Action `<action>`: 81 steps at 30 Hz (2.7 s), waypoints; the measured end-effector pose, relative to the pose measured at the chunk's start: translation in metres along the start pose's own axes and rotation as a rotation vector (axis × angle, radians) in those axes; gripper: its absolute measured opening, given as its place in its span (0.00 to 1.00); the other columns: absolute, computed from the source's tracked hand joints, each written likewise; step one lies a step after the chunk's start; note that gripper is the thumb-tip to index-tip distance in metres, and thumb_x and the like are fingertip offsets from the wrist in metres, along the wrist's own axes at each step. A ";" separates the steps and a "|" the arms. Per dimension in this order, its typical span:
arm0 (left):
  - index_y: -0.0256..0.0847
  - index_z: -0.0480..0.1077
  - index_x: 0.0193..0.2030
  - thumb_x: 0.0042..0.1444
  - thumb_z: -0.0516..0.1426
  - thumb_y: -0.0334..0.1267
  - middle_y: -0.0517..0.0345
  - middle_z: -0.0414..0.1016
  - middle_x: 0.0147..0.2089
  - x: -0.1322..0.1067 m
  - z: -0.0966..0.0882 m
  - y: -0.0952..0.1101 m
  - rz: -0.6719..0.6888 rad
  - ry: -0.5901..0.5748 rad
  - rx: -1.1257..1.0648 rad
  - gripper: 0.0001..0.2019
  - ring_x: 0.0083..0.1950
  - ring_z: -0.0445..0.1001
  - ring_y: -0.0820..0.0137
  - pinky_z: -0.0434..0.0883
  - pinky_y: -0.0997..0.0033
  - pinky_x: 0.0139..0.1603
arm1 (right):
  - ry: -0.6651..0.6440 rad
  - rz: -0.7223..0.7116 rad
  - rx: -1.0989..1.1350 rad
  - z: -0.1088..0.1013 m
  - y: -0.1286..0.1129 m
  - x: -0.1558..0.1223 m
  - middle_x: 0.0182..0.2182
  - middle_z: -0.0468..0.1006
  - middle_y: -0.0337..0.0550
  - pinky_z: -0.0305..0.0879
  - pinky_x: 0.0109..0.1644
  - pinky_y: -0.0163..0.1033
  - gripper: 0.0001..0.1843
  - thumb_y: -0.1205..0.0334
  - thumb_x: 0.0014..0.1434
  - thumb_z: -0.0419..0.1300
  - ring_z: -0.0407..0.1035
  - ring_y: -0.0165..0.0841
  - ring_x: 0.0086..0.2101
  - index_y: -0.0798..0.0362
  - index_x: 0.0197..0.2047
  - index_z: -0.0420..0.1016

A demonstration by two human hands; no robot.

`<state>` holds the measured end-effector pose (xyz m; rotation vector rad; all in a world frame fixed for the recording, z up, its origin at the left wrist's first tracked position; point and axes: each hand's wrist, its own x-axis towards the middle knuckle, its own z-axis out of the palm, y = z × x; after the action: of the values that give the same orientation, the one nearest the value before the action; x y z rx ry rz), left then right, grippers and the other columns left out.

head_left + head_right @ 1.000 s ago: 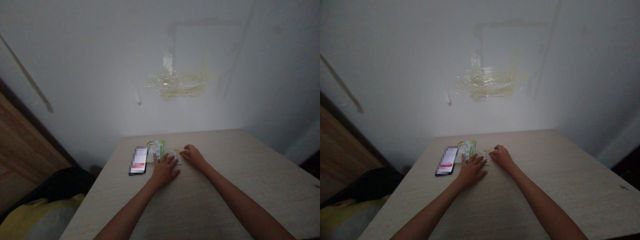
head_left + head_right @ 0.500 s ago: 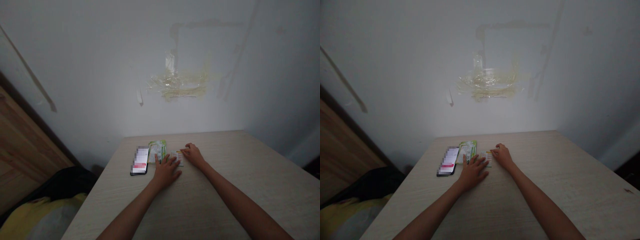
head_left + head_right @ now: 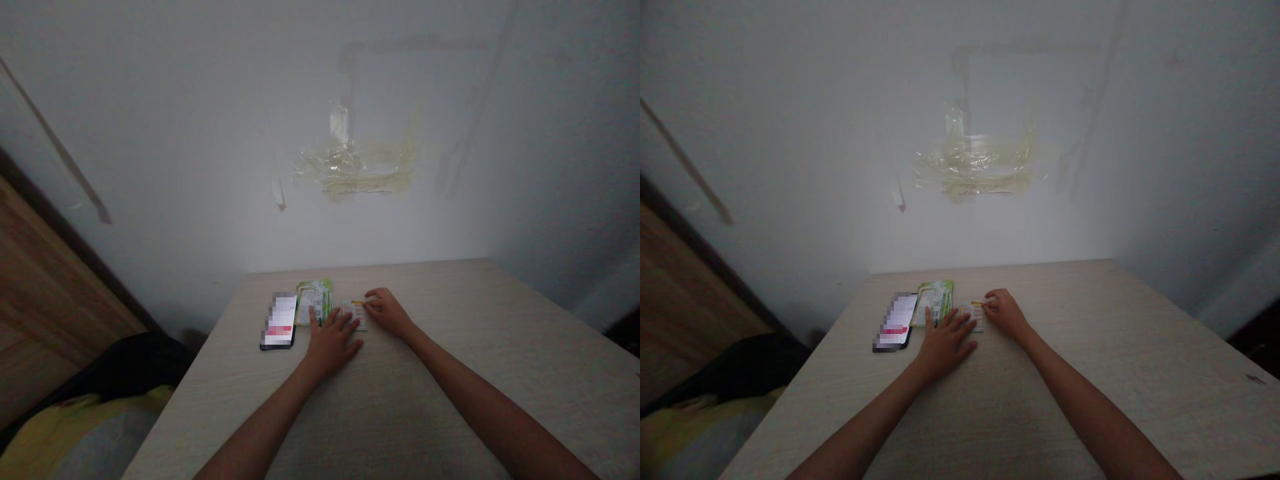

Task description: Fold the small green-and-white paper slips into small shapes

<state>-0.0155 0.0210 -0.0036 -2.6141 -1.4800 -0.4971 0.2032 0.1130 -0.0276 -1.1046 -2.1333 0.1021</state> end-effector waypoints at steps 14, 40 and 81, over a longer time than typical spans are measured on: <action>0.65 0.58 0.63 0.62 0.43 0.61 0.64 0.65 0.64 0.001 -0.008 0.001 -0.013 -0.023 0.002 0.25 0.67 0.56 0.52 0.23 0.23 0.60 | -0.076 -0.144 0.009 -0.012 -0.017 -0.006 0.34 0.77 0.45 0.68 0.46 0.39 0.09 0.68 0.58 0.58 0.68 0.35 0.41 0.51 0.30 0.80; 0.64 0.59 0.63 0.62 0.43 0.60 0.64 0.65 0.64 0.000 -0.005 0.000 -0.009 -0.009 0.003 0.24 0.67 0.56 0.51 0.23 0.23 0.60 | -0.178 -0.279 0.123 -0.031 -0.044 -0.034 0.31 0.76 0.44 0.68 0.43 0.38 0.09 0.73 0.54 0.58 0.69 0.34 0.38 0.53 0.29 0.78; 0.67 0.56 0.64 0.63 0.44 0.57 0.65 0.63 0.66 0.000 -0.003 -0.003 0.003 -0.042 0.018 0.23 0.70 0.50 0.51 0.24 0.22 0.60 | -0.133 -0.080 -0.228 -0.021 -0.035 -0.017 0.38 0.75 0.47 0.66 0.44 0.37 0.11 0.63 0.62 0.55 0.68 0.35 0.41 0.52 0.34 0.79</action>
<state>-0.0185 0.0216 -0.0007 -2.6286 -1.4856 -0.4288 0.1988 0.0731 -0.0085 -1.1672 -2.3500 -0.1107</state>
